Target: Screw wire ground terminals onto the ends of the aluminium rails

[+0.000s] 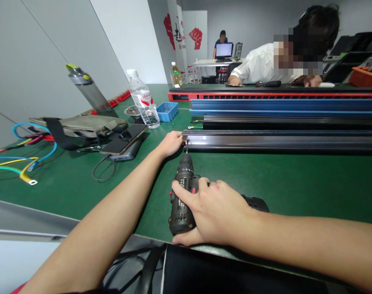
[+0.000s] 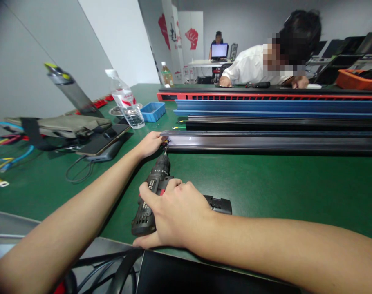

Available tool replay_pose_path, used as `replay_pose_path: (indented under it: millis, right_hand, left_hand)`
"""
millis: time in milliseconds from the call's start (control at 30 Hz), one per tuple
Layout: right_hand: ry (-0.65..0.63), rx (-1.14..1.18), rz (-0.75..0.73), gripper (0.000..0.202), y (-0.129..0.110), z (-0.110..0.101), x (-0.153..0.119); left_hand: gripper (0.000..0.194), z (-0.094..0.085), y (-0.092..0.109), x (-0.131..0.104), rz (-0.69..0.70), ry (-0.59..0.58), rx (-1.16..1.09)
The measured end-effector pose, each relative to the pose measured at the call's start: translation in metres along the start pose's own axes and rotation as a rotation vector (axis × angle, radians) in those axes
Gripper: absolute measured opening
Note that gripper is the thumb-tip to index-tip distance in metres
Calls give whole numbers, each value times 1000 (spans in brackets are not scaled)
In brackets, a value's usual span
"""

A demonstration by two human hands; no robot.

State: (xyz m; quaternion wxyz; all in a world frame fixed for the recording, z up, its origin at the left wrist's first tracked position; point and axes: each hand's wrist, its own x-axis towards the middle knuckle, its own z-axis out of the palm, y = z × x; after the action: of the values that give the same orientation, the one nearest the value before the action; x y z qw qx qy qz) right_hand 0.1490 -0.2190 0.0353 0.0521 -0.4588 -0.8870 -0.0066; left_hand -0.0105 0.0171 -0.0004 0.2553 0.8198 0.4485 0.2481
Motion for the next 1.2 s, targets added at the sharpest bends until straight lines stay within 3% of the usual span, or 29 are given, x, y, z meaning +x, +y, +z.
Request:
replay_pose_path:
  millis: [1200]
  right_hand:
    - [-17,16,6,105,0,-1,0]
  left_hand:
    - [44,0,-2,1,-6,7,-15]
